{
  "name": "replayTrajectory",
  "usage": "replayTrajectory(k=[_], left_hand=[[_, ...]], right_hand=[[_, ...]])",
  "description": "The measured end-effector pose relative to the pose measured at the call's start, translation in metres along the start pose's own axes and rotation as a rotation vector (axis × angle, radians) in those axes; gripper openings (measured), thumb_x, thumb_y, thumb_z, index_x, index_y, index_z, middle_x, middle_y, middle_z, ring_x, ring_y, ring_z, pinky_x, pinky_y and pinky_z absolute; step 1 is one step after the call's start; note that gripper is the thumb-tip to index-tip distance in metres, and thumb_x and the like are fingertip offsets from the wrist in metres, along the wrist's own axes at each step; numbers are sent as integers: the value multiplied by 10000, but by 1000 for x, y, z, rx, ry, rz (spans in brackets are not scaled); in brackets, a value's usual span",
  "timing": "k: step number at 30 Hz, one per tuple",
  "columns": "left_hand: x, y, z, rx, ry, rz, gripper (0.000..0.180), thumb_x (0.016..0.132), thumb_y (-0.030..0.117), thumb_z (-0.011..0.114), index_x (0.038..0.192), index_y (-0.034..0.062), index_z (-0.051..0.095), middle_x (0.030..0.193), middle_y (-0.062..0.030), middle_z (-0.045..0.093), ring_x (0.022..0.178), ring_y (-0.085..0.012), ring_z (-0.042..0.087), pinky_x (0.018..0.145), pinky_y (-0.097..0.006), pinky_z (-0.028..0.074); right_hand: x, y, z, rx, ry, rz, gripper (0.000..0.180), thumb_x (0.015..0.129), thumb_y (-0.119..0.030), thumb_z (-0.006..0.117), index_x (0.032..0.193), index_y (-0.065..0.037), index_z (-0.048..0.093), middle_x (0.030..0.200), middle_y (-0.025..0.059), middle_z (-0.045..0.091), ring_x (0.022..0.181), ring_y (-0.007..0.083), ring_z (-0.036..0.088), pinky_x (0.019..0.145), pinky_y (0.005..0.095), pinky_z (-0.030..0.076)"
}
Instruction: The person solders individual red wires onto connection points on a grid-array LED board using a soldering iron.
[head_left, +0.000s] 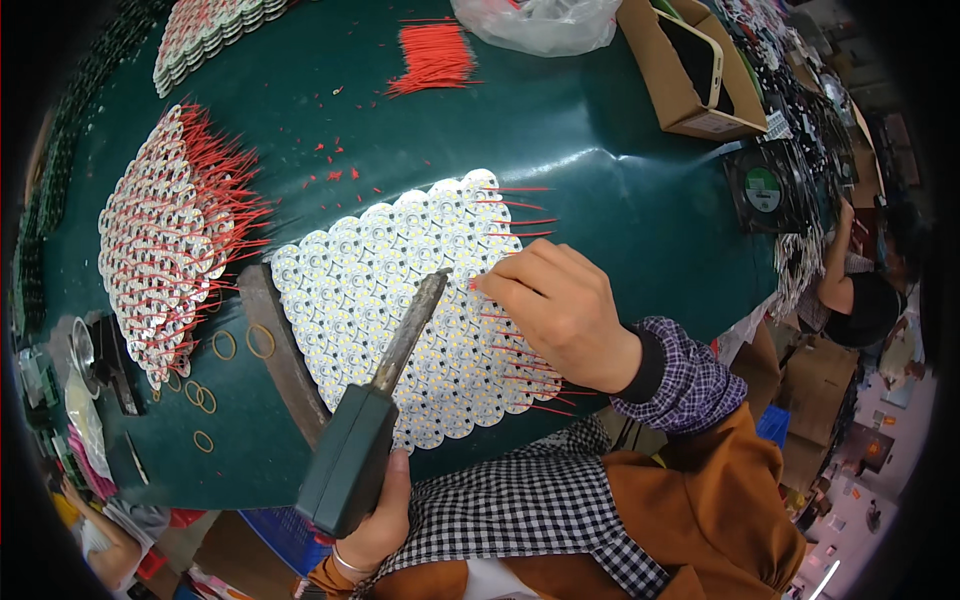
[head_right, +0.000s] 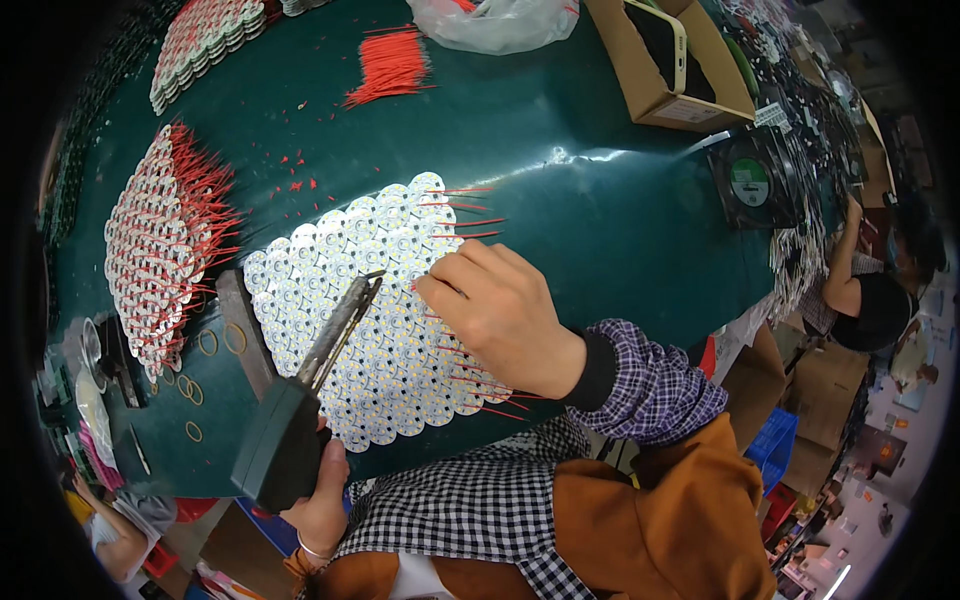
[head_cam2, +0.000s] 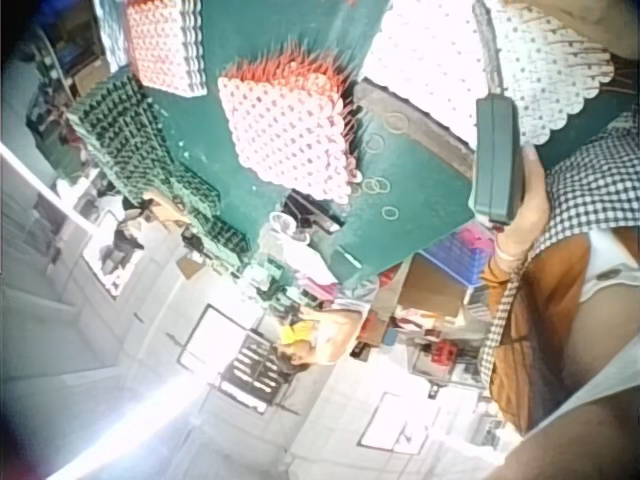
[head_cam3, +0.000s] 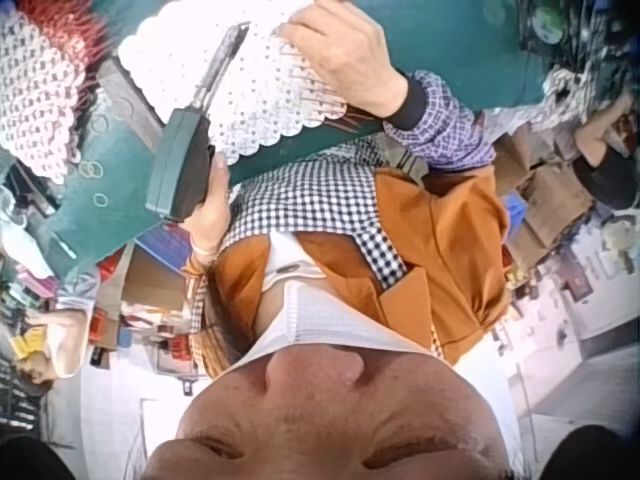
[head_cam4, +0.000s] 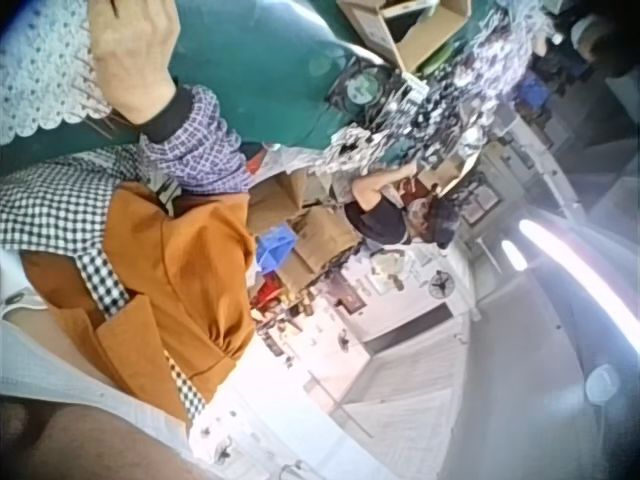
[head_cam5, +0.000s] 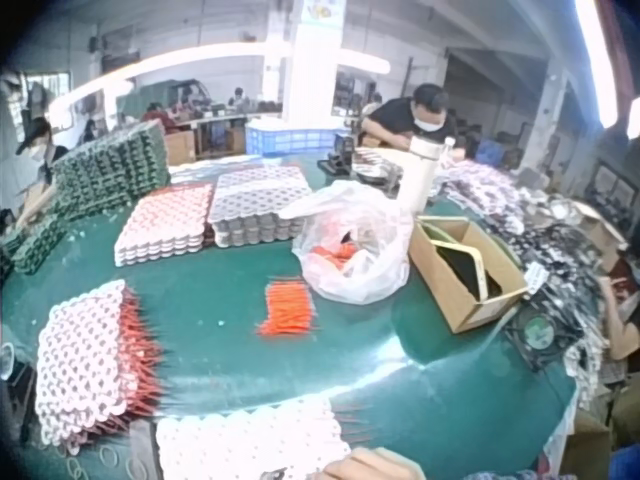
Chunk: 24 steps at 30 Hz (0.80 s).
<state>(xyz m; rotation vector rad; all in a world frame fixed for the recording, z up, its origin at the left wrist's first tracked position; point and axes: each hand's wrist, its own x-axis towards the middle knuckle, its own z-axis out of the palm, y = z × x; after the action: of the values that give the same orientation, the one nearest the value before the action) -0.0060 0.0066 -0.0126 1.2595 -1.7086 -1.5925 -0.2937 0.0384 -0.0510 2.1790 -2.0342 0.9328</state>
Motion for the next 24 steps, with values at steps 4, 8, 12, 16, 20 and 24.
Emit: replayTrajectory(k=[4, 8, 12, 16, 20, 24], left_hand=[[12, -7, 0, 160, -53, 136, 392, 868, -48, 741, 1250, -25, 656, 1132, -112, 704, 947, -159, 658, 822, -301, 536], [13, -7, 3, 169, -68, 56, 341, 883, -3, 760, 1213, -22, 673, 1065, -85, 706, 886, -146, 655, 780, -300, 538], [21, -11, 11, 207, 13, 140, 199, 794, 3, 762, 979, -53, 716, 810, -110, 669, 627, -195, 636, 586, -295, 510], [21, -11, 12, 221, 5, 149, 195, 789, -2, 760, 975, -43, 717, 787, -101, 648, 611, -189, 614, 569, -299, 499], [17, -12, 7, 248, -31, 151, 212, 831, -6, 765, 1031, -36, 704, 868, -81, 676, 668, -151, 619, 601, -286, 502], [1, -20, 1, 99, 19, 101, 288, 862, -60, 744, 1139, -36, 667, 981, -82, 692, 663, -97, 587, 579, -244, 469]], right_hand=[[-3, 0, 3, 38, 10, 7, 225, 754, -37, 705, 978, -28, 714, 890, 54, 660, 740, 212, 610, 618, 332, 484], [-3, 0, 4, 46, 19, 4, 228, 751, -27, 703, 978, -19, 711, 892, 64, 654, 740, 220, 609, 624, 334, 494], [-2, 0, 4, 44, 13, 1, 232, 745, -25, 708, 977, -16, 713, 880, 64, 644, 742, 219, 608, 623, 332, 497], [-2, -1, 5, 24, 10, 2, 234, 741, -30, 716, 975, -9, 714, 868, 65, 632, 743, 215, 606, 620, 328, 499], [-2, -1, 5, 5, 13, 8, 223, 745, -33, 721, 966, -6, 712, 868, 65, 630, 742, 214, 605, 615, 324, 500], [-1, -1, 4, 7, 9, 9, 221, 747, -33, 724, 966, -6, 712, 868, 64, 630, 742, 213, 606, 612, 323, 501]])
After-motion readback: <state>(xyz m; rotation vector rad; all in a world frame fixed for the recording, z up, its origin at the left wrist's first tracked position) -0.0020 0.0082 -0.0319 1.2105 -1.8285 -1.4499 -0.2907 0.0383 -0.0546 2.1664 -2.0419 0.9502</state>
